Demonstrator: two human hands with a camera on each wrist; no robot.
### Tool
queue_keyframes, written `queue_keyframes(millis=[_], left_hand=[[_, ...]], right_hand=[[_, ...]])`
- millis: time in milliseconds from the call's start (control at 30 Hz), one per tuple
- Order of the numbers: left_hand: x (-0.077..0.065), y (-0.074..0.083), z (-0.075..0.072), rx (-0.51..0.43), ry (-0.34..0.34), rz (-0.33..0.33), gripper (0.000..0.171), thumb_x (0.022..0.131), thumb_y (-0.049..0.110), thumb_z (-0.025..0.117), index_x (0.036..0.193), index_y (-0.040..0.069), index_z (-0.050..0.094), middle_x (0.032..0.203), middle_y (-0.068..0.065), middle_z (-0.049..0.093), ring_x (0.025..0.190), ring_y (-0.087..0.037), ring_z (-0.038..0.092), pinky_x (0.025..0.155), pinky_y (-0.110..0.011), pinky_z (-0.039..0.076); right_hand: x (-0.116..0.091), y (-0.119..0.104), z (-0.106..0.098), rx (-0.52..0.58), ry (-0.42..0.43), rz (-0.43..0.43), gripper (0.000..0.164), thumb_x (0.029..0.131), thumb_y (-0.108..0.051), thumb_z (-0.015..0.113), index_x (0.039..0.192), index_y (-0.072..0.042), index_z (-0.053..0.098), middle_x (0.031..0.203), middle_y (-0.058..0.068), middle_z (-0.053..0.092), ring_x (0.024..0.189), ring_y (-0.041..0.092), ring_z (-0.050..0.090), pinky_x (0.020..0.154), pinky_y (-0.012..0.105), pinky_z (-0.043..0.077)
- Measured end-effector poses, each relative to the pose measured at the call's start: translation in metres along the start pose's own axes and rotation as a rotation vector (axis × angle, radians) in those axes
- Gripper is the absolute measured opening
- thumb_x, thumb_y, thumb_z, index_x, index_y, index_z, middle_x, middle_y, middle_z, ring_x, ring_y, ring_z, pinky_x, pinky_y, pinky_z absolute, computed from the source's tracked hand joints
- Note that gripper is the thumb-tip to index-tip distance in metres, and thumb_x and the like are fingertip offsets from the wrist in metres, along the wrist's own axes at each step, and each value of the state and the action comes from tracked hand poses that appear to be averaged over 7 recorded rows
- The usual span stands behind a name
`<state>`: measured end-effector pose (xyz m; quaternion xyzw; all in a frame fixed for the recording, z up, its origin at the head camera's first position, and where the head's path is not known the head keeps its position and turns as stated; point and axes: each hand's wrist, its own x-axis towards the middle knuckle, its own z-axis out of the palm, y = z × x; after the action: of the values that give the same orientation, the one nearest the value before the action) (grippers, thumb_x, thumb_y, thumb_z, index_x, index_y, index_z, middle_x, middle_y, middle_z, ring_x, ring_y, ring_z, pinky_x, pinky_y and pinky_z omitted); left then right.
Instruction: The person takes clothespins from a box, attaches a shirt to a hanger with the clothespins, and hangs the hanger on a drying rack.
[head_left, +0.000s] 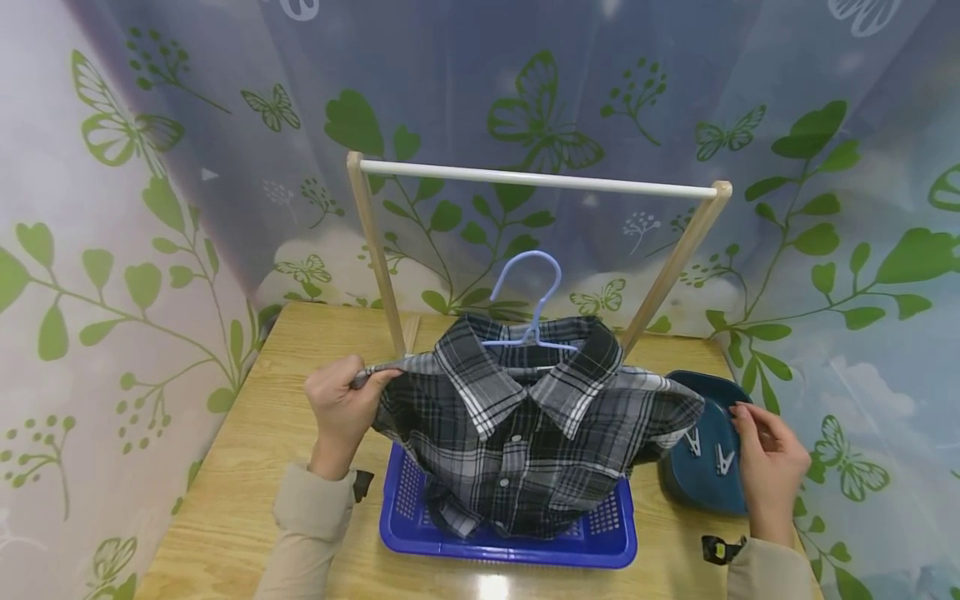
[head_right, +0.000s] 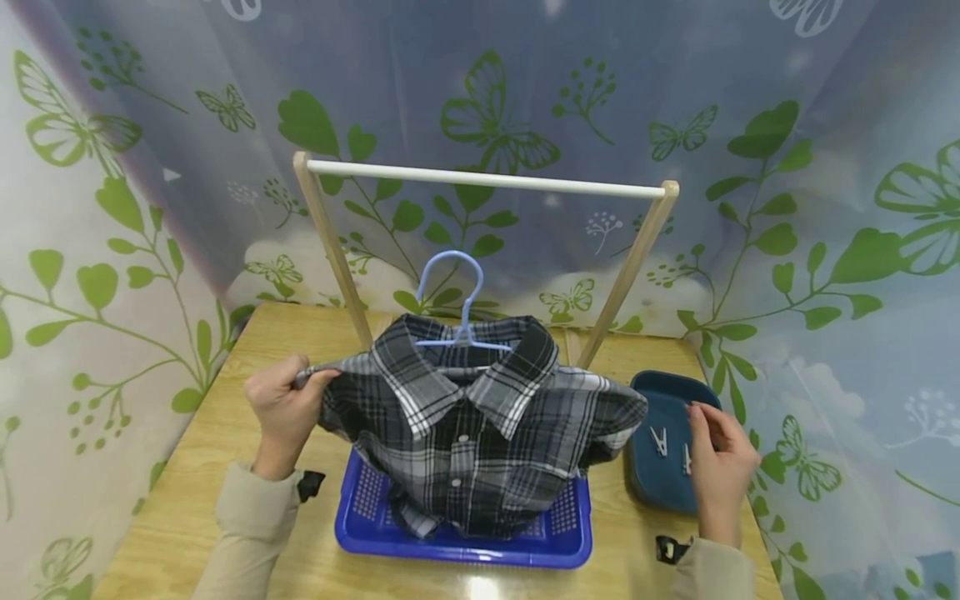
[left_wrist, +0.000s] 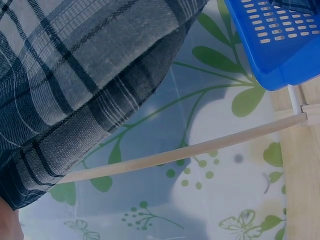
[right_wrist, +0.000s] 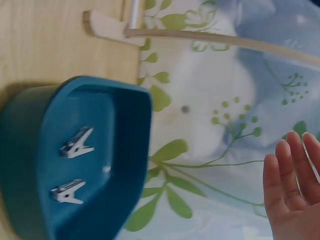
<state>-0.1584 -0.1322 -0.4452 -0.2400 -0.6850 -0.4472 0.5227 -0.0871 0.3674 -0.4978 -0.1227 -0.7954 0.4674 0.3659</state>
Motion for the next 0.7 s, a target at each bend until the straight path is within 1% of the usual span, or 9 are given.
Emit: queue_keyframes(millis=[167,300,433,500,567,700], left_hand=[[0.001,0.001,0.000,0.002,-0.007,-0.004,0.067,0.088,0.052,0.068,0.056,0.014,0.024,0.055,0.005,0.013,0.053,-0.002,0.007,0.045,-0.019,0.012],[0.001,0.001,0.000,0.008,-0.002,-0.002,0.067,0.087,0.052,0.068,0.056,0.014,0.023,0.055,0.005,0.012,0.053,-0.002,0.007,0.045,-0.019,0.011],[-0.001,0.000,-0.001,0.015,0.004,0.001,0.067,0.087,0.053,0.068,0.056,0.014,0.023,0.054,0.004,0.012,0.051,-0.002,0.006,0.044,-0.020,0.011],[-0.002,0.000,-0.001,0.017,0.003,0.003,0.067,0.087,0.053,0.068,0.056,0.015,0.023,0.055,0.005,0.011,0.052,-0.002,0.006,0.045,-0.019,0.011],[-0.002,0.000,-0.001,0.018,0.001,0.005,0.067,0.088,0.053,0.068,0.056,0.015,0.022,0.055,0.005,0.011,0.053,-0.002,0.006,0.045,-0.019,0.011],[-0.001,-0.001,0.000,0.014,-0.004,0.011,0.067,0.087,0.052,0.068,0.056,0.015,0.023,0.056,0.006,0.011,0.053,-0.002,0.005,0.045,-0.019,0.011]], right_hand=[[-0.001,0.019,0.001,-0.096,0.007,0.059,0.024,0.098,-0.017,0.066,0.112,0.001,0.071,0.098,-0.022,0.064,0.080,-0.007,0.060,0.070,0.006,0.045],[-0.002,0.030,0.002,-0.131,0.004,0.092,0.026,0.097,-0.021,0.066,0.114,-0.001,0.071,0.099,-0.022,0.062,0.082,-0.009,0.057,0.070,0.006,0.043],[-0.002,0.040,0.003,-0.167,0.000,0.086,0.028,0.098,-0.022,0.066,0.115,-0.001,0.070,0.100,-0.019,0.061,0.084,-0.012,0.054,0.071,0.005,0.040],[-0.003,0.045,0.004,-0.193,-0.006,0.088,0.027,0.098,-0.021,0.065,0.116,0.000,0.070,0.100,-0.013,0.062,0.083,-0.013,0.052,0.071,0.005,0.039],[-0.003,0.050,0.005,-0.225,-0.018,0.094,0.028,0.099,-0.020,0.064,0.117,0.000,0.069,0.101,-0.003,0.064,0.082,-0.015,0.050,0.071,0.006,0.038],[-0.002,0.061,0.009,-0.274,-0.049,0.146,0.030,0.099,-0.020,0.062,0.119,0.003,0.066,0.105,0.016,0.066,0.077,-0.016,0.046,0.069,0.008,0.037]])
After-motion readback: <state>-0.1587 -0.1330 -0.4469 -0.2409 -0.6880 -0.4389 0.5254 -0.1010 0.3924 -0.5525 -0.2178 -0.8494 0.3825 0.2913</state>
